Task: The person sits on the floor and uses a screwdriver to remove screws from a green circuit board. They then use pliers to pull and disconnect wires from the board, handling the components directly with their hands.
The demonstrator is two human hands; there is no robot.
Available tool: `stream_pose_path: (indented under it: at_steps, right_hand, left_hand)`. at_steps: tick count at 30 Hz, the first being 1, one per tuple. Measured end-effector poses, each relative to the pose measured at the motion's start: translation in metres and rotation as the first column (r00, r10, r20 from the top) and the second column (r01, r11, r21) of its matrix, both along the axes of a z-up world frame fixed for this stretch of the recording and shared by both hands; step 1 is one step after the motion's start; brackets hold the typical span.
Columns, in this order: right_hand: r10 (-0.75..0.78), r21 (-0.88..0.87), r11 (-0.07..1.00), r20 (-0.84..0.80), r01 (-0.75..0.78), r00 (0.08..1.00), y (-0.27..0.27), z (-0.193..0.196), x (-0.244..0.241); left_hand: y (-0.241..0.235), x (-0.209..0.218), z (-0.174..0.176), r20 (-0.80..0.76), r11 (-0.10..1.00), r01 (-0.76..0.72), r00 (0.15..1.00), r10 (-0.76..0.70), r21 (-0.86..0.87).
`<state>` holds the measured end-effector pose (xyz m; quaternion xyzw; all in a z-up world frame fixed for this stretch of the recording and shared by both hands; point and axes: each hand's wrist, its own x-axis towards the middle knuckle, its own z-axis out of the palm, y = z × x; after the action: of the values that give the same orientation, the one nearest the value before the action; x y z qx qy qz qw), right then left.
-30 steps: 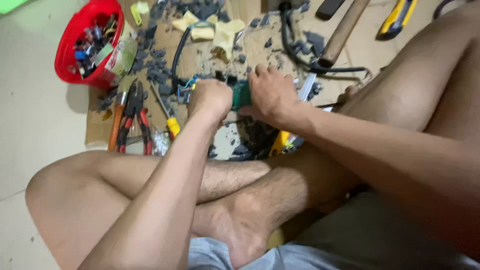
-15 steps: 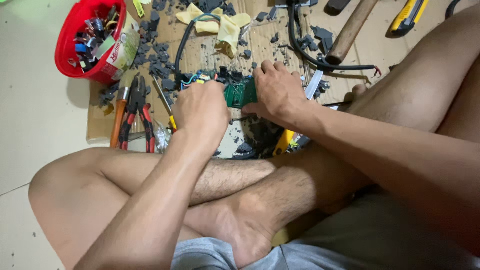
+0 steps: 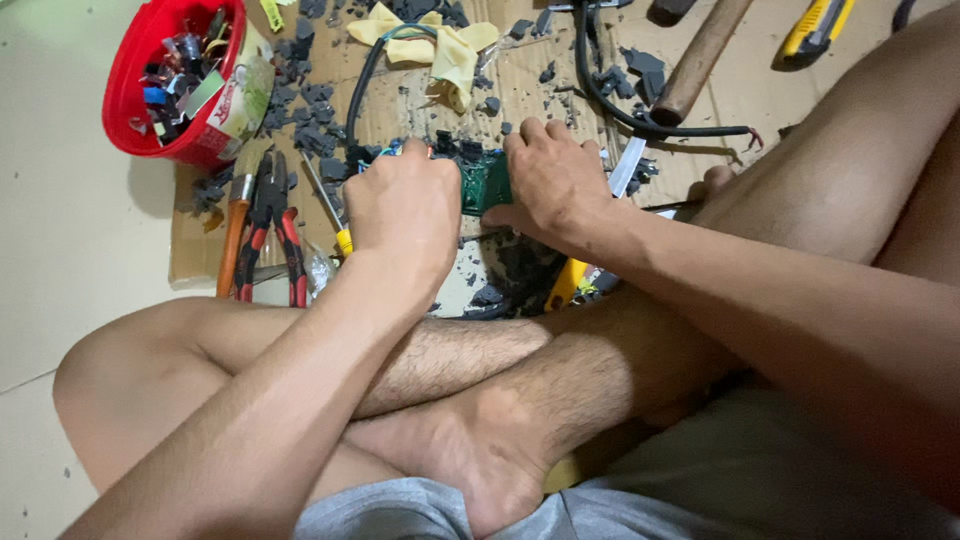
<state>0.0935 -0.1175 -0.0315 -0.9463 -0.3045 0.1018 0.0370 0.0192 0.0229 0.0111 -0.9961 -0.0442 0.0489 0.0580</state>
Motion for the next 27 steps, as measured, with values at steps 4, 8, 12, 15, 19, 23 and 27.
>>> stream_pose_path:
  at_steps: [4, 8, 12, 15, 19, 23, 27]
  right_hand:
    - [-0.014, -0.003, 1.000, 0.013, 0.014, 1.000, 0.001, -0.019, 0.007]
    - [-0.030, -0.027, 0.999, 0.043, 0.031, 0.999, 0.005, -0.016, 0.006]
    - [-0.038, 0.022, 0.999, 0.012, 0.038, 0.999, 0.001, 0.012, -0.007]
    - [-0.001, 0.016, 1.000, 0.027, 0.001, 1.000, 0.001, -0.013, 0.006]
    - [-0.029, -0.007, 1.000, -0.004, 0.029, 1.000, 0.001, -0.006, 0.000]
    - [-0.019, -0.022, 1.000, 0.010, 0.019, 1.000, 0.004, 0.002, 0.001]
    - [0.008, -0.033, 0.999, 0.012, -0.008, 1.000, 0.001, -0.006, 0.002]
  left_hand:
    - [-0.015, 0.007, 0.003, -0.018, 0.989, 0.087, 0.996, -0.085, 0.118]
    - [-0.023, 0.027, -0.010, -0.046, 0.966, 0.208, 0.978, -0.203, 0.155]
    - [-0.013, 0.056, -0.022, -0.071, 0.970, 0.212, 0.976, -0.204, 0.116]
    - [0.010, 0.049, 0.034, -0.163, 0.993, 0.086, 0.982, -0.098, -0.078]
    - [0.054, 0.029, 0.043, -0.292, 0.923, -0.062, 0.955, -0.056, -0.379]
    - [0.071, 0.033, 0.032, -0.299, 0.774, -0.229, 0.953, 0.054, -0.591]
    - [0.067, 0.018, 0.034, -0.340, 0.706, -0.361, 0.923, 0.178, -0.609]
